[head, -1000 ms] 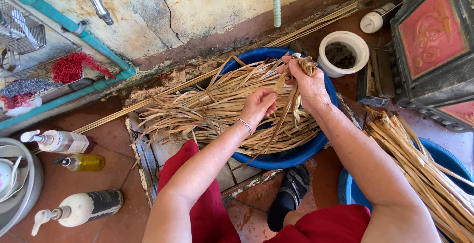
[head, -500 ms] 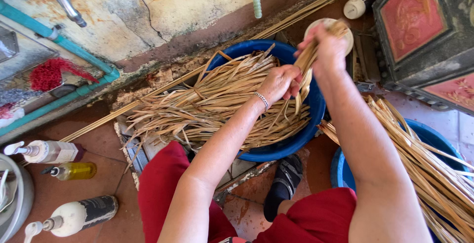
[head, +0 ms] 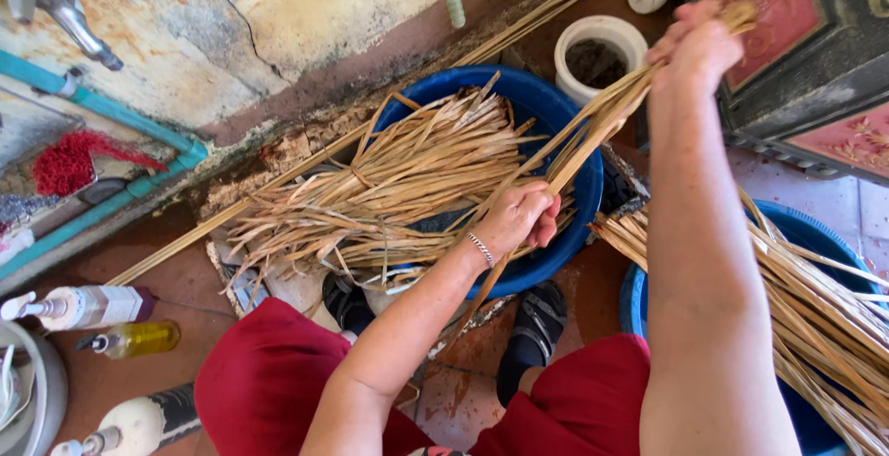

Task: The person sits on a tiled floor and repeatedly pulls thin strips from dried plant stalks, separating the usable fibers from the outer sheath. The separated strips are placed into a blue basin while the discarded sheaths are set aside.

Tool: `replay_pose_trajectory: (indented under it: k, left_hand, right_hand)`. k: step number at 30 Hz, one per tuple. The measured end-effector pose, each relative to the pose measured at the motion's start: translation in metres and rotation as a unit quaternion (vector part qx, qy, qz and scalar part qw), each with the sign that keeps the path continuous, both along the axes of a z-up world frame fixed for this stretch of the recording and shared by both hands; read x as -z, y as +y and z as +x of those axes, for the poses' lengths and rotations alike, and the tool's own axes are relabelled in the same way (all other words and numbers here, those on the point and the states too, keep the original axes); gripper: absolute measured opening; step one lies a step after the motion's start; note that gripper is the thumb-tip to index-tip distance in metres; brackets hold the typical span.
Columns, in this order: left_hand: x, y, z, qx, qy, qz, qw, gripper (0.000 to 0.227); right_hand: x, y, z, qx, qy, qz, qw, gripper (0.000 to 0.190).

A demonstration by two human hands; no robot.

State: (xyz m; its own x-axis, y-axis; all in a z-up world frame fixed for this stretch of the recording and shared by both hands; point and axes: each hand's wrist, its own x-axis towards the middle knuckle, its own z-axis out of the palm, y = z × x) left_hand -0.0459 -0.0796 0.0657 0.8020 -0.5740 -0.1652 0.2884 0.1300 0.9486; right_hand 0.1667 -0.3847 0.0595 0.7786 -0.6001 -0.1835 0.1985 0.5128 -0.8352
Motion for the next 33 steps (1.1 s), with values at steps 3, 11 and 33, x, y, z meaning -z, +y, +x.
replay_pose_trajectory:
  k: [3, 11, 33]
  left_hand:
    - [-0.001, 0.01, -0.017, 0.011, 0.014, -0.023, 1.0, 0.027]
    - [0.013, 0.041, -0.07, 0.019, 0.047, -0.018, 0.999, 0.029]
    - [0.293, 0.092, 0.019, -0.057, -0.207, 0.495, 0.842, 0.029]
  right_hand:
    - [-0.007, -0.024, 0.008, 0.025, -0.016, -0.003, 1.0, 0.026]
    - [0.014, -0.077, 0.01, 0.084, 0.011, -0.075, 0.994, 0.027]
    - [0.038, -0.154, -0.042, -0.232, -0.024, -0.331, 0.914, 0.031]
